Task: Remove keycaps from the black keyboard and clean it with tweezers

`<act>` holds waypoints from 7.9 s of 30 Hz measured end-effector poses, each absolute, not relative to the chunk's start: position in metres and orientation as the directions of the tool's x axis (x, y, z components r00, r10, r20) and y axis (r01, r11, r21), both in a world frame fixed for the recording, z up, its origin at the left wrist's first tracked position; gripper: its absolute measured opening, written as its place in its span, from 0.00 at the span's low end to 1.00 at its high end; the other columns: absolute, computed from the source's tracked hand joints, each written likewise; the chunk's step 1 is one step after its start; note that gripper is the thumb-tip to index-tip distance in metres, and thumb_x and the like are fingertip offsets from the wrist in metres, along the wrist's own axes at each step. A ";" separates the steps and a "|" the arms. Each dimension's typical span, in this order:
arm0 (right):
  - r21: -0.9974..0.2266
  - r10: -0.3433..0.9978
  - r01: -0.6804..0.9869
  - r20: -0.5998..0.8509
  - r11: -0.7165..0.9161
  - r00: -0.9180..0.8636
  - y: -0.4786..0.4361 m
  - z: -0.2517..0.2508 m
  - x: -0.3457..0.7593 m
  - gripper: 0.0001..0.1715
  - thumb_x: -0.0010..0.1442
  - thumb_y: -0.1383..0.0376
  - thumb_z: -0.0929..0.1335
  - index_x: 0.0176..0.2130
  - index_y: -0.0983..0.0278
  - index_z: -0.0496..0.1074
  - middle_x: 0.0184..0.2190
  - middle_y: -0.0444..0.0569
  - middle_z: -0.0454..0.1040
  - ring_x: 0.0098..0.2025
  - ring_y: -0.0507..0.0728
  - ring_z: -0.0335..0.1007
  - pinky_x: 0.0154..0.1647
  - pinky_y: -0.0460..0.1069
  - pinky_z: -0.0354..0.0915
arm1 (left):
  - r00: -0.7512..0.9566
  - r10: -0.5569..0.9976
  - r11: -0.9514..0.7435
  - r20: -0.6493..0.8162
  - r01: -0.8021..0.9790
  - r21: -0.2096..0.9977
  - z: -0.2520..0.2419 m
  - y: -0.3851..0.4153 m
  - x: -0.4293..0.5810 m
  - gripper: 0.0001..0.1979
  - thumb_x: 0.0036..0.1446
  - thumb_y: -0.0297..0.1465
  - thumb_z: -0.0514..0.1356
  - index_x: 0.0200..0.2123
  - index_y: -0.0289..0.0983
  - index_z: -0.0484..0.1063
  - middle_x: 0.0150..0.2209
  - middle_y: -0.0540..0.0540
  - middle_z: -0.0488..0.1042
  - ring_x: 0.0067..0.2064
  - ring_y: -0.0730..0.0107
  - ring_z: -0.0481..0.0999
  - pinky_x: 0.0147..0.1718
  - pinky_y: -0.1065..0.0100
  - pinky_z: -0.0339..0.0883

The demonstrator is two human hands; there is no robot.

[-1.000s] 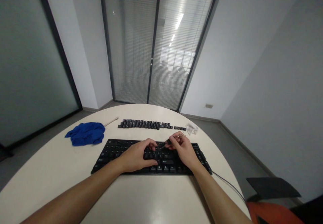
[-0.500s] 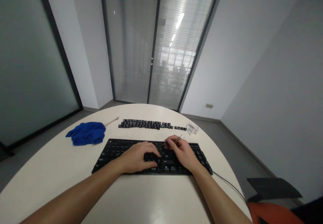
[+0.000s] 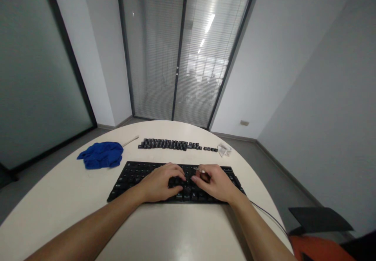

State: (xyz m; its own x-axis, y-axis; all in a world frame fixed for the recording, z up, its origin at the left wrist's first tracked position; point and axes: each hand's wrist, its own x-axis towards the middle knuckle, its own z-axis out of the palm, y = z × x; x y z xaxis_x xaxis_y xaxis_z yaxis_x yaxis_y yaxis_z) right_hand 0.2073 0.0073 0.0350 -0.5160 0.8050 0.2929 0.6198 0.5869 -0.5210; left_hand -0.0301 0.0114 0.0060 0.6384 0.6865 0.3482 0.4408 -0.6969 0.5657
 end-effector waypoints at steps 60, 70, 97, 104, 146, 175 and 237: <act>-0.425 0.941 0.866 0.314 0.262 -0.131 0.045 0.024 0.213 0.15 0.60 0.64 0.67 0.47 0.61 0.77 0.47 0.51 0.78 0.51 0.62 0.73 0.53 0.54 0.63 | 0.578 0.732 -0.674 0.361 0.535 0.509 0.006 0.011 -0.029 0.08 0.57 0.28 0.59 0.41 0.41 0.72 0.44 0.47 0.73 0.49 0.61 0.70 0.51 0.61 0.65; -0.168 0.980 0.978 0.174 0.122 -0.093 0.085 0.022 0.190 0.15 0.56 0.67 0.67 0.44 0.60 0.77 0.42 0.53 0.80 0.46 0.61 0.75 0.43 0.49 0.64 | 0.580 0.735 -0.671 0.351 0.547 0.501 0.008 0.011 -0.029 0.09 0.57 0.28 0.58 0.42 0.41 0.71 0.43 0.46 0.74 0.48 0.61 0.71 0.50 0.61 0.66; -0.117 0.964 0.985 0.247 0.128 -0.096 0.109 0.007 0.171 0.17 0.61 0.67 0.63 0.49 0.60 0.74 0.48 0.53 0.76 0.46 0.60 0.74 0.44 0.49 0.64 | 0.579 0.739 -0.666 0.343 0.553 0.501 0.011 0.010 -0.028 0.11 0.56 0.27 0.58 0.43 0.41 0.70 0.44 0.47 0.73 0.48 0.61 0.70 0.50 0.60 0.66; -0.142 0.957 0.978 0.268 0.155 -0.113 0.110 0.005 0.172 0.15 0.62 0.65 0.64 0.47 0.58 0.74 0.47 0.51 0.76 0.47 0.60 0.73 0.44 0.49 0.64 | 0.583 0.738 -0.668 0.341 0.555 0.496 0.012 0.010 -0.028 0.10 0.56 0.27 0.58 0.43 0.41 0.70 0.45 0.47 0.73 0.48 0.61 0.70 0.50 0.60 0.65; -0.452 0.918 0.850 0.389 0.269 -0.083 0.026 0.042 0.206 0.26 0.68 0.54 0.58 0.26 0.62 0.71 0.18 0.48 0.74 0.25 0.56 0.73 0.29 0.47 0.59 | 0.496 0.809 -0.561 0.316 0.812 0.161 0.015 0.004 -0.023 0.05 0.49 0.26 0.55 0.32 0.39 0.67 0.36 0.45 0.70 0.40 0.60 0.69 0.38 0.61 0.63; -0.346 0.949 0.916 0.300 0.201 -0.095 0.017 0.052 0.197 0.28 0.69 0.54 0.55 0.28 0.61 0.72 0.20 0.49 0.75 0.27 0.57 0.73 0.29 0.47 0.56 | 0.473 0.803 -0.575 0.363 0.776 0.260 0.007 0.009 -0.025 0.06 0.60 0.27 0.53 0.32 0.38 0.68 0.35 0.46 0.70 0.41 0.61 0.69 0.42 0.61 0.64; -0.109 0.749 0.862 0.557 0.494 -0.359 0.013 0.041 0.190 0.24 0.67 0.59 0.61 0.22 0.63 0.67 0.18 0.44 0.73 0.21 0.51 0.67 0.27 0.46 0.51 | 0.466 0.800 -0.575 0.378 0.776 0.259 0.005 0.010 -0.023 0.06 0.60 0.27 0.53 0.32 0.38 0.68 0.35 0.45 0.70 0.41 0.61 0.69 0.42 0.62 0.63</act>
State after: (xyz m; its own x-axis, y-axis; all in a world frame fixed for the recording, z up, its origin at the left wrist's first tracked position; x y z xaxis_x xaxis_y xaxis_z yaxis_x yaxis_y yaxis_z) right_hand 0.1899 0.0130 0.0409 -0.3588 0.7494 0.5565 0.8625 0.4942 -0.1093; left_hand -0.0231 0.0096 0.0051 0.4660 0.8000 0.3780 0.7764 -0.5746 0.2588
